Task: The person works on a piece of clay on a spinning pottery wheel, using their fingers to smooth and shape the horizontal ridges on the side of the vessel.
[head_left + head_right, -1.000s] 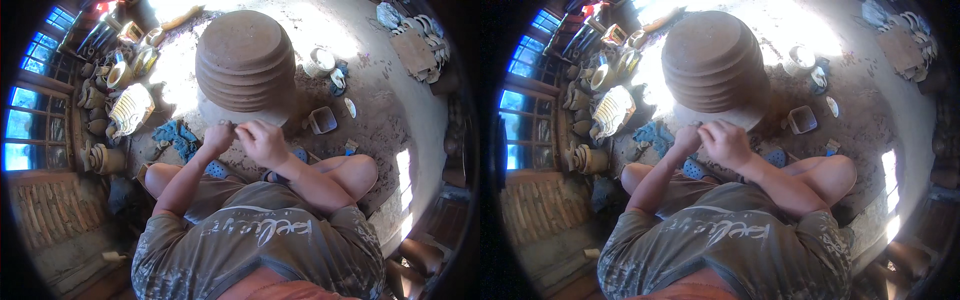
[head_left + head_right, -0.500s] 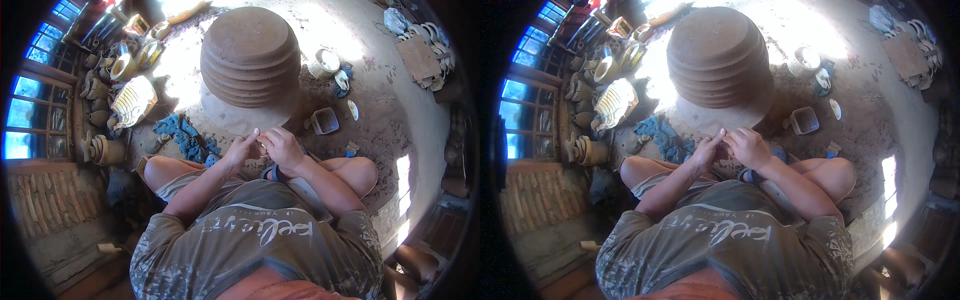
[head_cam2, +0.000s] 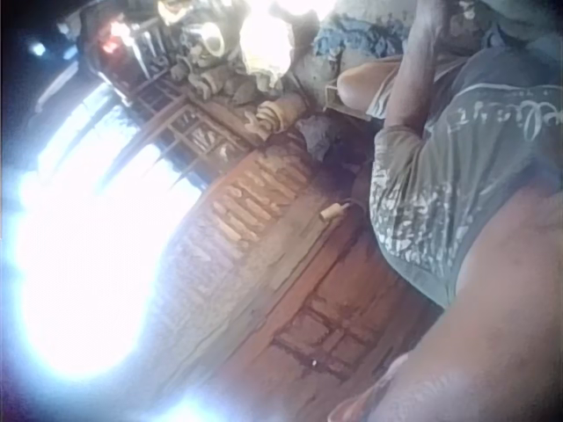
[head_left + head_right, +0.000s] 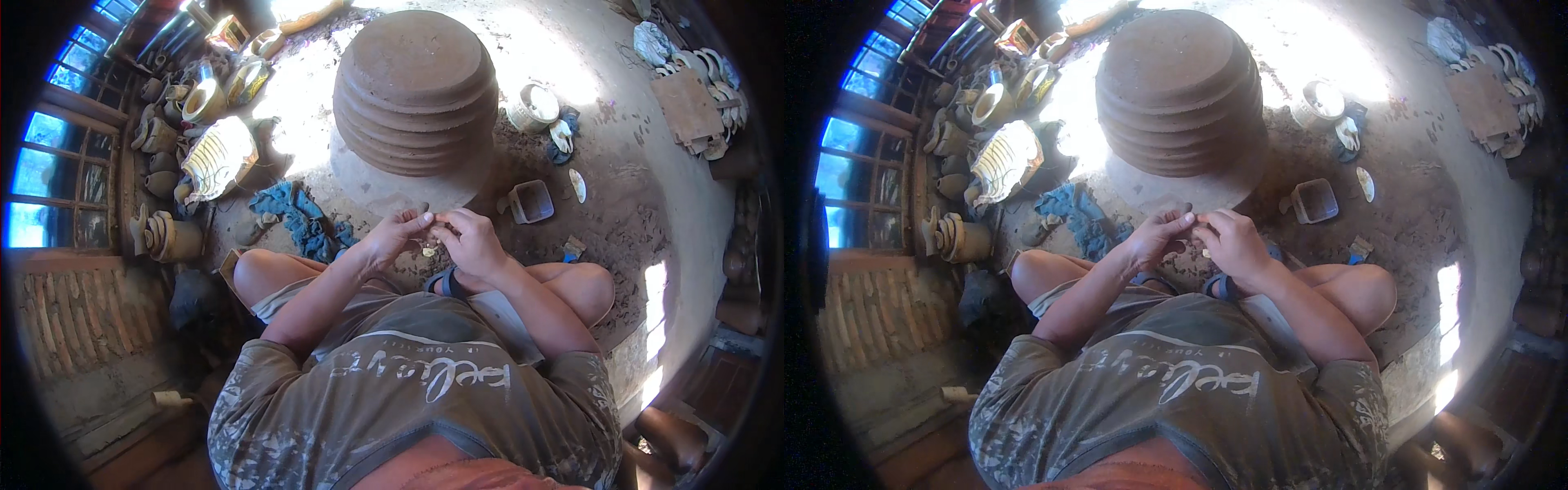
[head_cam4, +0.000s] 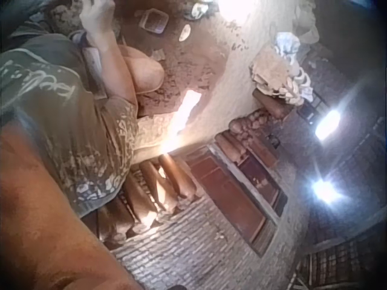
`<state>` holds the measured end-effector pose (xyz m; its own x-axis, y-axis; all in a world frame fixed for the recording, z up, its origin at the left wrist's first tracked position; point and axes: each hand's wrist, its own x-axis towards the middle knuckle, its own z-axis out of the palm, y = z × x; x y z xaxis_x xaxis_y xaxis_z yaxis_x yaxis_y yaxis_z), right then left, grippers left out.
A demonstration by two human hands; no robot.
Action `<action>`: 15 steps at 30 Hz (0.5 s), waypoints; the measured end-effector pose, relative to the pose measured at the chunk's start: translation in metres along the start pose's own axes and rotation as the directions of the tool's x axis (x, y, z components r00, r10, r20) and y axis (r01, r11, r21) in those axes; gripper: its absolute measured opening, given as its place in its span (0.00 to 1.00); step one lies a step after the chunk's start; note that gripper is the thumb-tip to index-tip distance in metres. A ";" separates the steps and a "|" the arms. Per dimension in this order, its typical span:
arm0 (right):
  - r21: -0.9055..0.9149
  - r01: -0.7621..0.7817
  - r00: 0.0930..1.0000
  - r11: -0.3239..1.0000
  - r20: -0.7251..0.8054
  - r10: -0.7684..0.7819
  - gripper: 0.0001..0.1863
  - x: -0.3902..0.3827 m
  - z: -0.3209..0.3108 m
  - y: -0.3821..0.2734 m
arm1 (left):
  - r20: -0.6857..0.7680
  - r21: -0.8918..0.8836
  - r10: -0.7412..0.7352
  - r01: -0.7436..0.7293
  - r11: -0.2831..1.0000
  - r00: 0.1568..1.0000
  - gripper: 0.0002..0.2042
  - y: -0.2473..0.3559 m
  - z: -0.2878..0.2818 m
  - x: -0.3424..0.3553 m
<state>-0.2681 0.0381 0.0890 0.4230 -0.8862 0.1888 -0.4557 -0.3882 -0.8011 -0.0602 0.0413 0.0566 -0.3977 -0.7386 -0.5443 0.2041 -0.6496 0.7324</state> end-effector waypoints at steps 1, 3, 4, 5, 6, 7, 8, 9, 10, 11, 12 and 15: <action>-0.106 0.119 0.993 0.987 -0.011 -0.121 0.07 -0.001 0.003 0.012 | 0.009 0.040 -0.003 0.003 0.999 1.000 0.19 -0.004 -0.005 0.004; -0.223 0.209 0.970 0.952 -0.073 -0.230 0.08 0.002 0.000 0.018 | -0.133 0.095 0.096 -0.084 0.992 0.986 0.19 0.002 -0.003 0.004; -0.230 0.187 0.966 0.955 -0.135 -0.221 0.08 0.002 -0.004 0.020 | -0.199 0.126 0.148 -0.124 0.984 0.969 0.19 0.004 -0.004 0.005; -0.233 0.173 0.956 0.957 -0.193 -0.219 0.08 0.006 -0.008 0.016 | -0.291 0.300 0.301 -0.212 0.930 0.908 0.20 0.001 -0.019 0.012; -0.135 0.109 0.954 0.985 -0.263 -0.141 0.08 0.012 -0.013 0.007 | -0.356 0.472 0.454 -0.263 0.842 0.817 0.20 -0.009 -0.046 0.023; -0.031 0.045 0.945 0.999 -0.323 -0.052 0.07 0.020 -0.020 -0.004 | -0.382 0.632 0.599 -0.275 0.725 0.704 0.20 -0.016 -0.065 0.031; 0.072 -0.024 0.926 0.997 -0.375 0.049 0.06 0.025 -0.025 -0.011 | -0.331 0.779 0.662 -0.202 0.594 0.673 0.20 -0.019 -0.070 0.034; 0.084 -0.011 0.919 0.996 -0.391 0.044 0.06 0.032 -0.029 -0.015 | -0.263 0.892 0.717 -0.121 0.435 0.645 0.21 -0.019 -0.073 0.036; 0.097 0.002 0.913 0.995 -0.407 0.038 0.06 0.039 -0.032 -0.018 | -0.184 0.965 0.759 -0.031 0.259 0.624 0.21 -0.021 -0.075 0.038; 0.108 0.021 0.907 0.994 -0.421 0.026 0.06 0.047 -0.035 -0.023 | -0.174 0.969 0.689 0.000 0.245 0.703 0.22 -0.022 -0.075 0.041; 0.140 0.058 0.902 0.988 -0.432 0.008 0.08 0.055 -0.035 -0.029 | -0.167 0.973 0.611 0.030 0.229 0.773 0.22 -0.024 -0.075 0.044; 0.413 0.117 0.861 0.903 -0.495 0.116 0.10 0.071 -0.028 -0.032 | -0.198 0.978 0.458 0.143 0.153 0.866 0.25 -0.016 -0.053 0.040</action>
<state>-0.2454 -0.0197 0.1439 -0.0766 -0.9331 0.3514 -0.0383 -0.3494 -0.9362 -0.0320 0.0132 0.0014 -0.0737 -0.9734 -0.2170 -0.9004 -0.0286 0.4341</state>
